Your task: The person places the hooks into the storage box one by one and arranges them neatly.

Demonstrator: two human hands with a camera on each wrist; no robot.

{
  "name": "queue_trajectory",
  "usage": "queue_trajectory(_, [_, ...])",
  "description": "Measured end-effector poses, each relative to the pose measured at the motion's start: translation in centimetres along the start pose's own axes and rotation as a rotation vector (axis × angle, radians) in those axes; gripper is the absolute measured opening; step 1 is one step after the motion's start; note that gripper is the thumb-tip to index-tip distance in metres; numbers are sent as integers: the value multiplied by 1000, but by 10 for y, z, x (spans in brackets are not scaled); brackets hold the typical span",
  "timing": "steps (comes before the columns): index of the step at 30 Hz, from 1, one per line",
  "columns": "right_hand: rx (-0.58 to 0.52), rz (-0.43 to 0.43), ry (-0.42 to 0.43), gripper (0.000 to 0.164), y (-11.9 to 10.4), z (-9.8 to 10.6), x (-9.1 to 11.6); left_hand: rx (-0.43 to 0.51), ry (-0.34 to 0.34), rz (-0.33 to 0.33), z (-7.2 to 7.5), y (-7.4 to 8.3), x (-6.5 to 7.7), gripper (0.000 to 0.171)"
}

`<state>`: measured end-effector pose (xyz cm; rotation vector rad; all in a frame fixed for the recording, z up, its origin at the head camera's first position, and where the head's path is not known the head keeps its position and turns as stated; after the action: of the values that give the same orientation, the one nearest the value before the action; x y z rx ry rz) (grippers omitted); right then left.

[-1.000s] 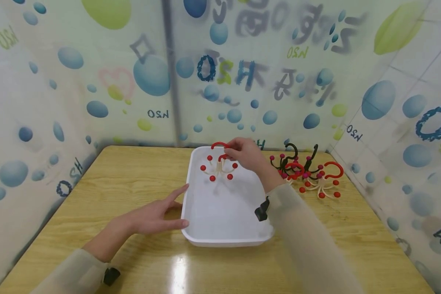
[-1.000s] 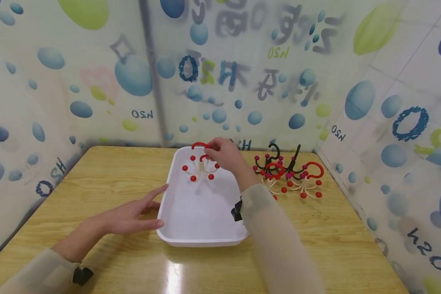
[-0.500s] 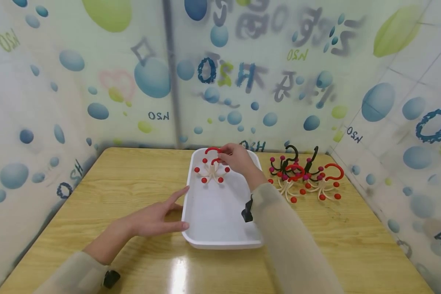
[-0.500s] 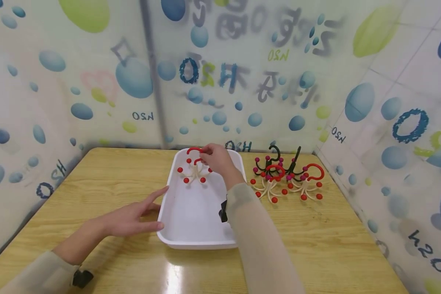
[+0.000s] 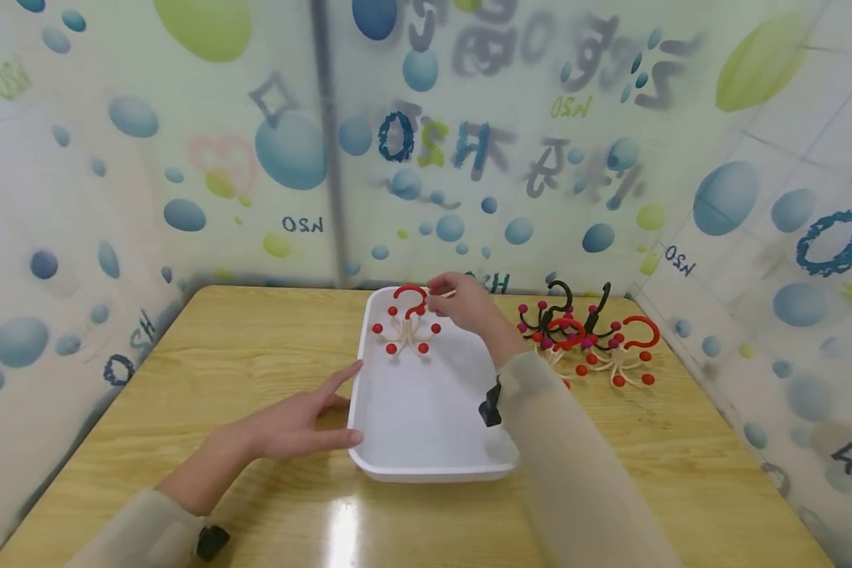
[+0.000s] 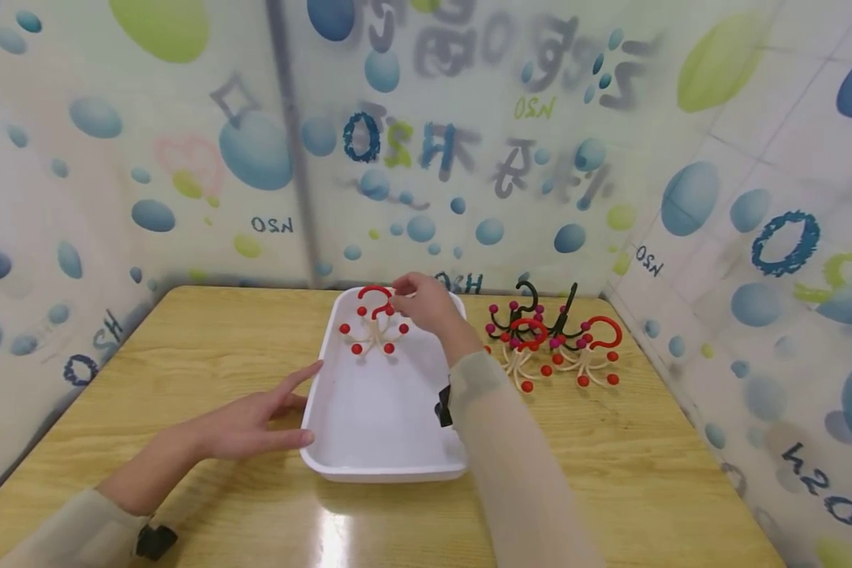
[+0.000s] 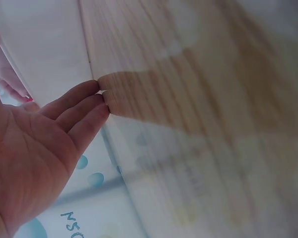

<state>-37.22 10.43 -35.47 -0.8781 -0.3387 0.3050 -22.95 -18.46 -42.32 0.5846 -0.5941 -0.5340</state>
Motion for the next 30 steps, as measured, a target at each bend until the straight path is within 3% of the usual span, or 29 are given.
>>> queue_trajectory(6, [34, 61, 23, 34, -6, 33, 30, -17, 3, -24, -1, 0, 1, 100])
queue_trajectory(12, [117, 56, 39, 35, 2, 65, 68, -33, 11, -44, 0, 0, -1, 100])
queue_trajectory(23, [235, 12, 146, 38, 54, 117, 145, 12, 4, -36, -2, 2, 1, 101])
queue_trajectory(30, [236, -72, 115, 46, 94, 130, 168, -10, 9, -47, -2, 1, 0, 99])
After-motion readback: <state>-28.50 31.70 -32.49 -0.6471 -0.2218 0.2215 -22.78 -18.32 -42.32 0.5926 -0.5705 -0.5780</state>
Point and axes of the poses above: each hand's wrist, its own x-axis away from the middle knuckle, its own z-axis out of the back of the hand, y = z × x, the point moved 2 cm from there along -x, towards the middle knuckle, and after that the axes turned 14 degrees about -y, right-handed, at the moved point
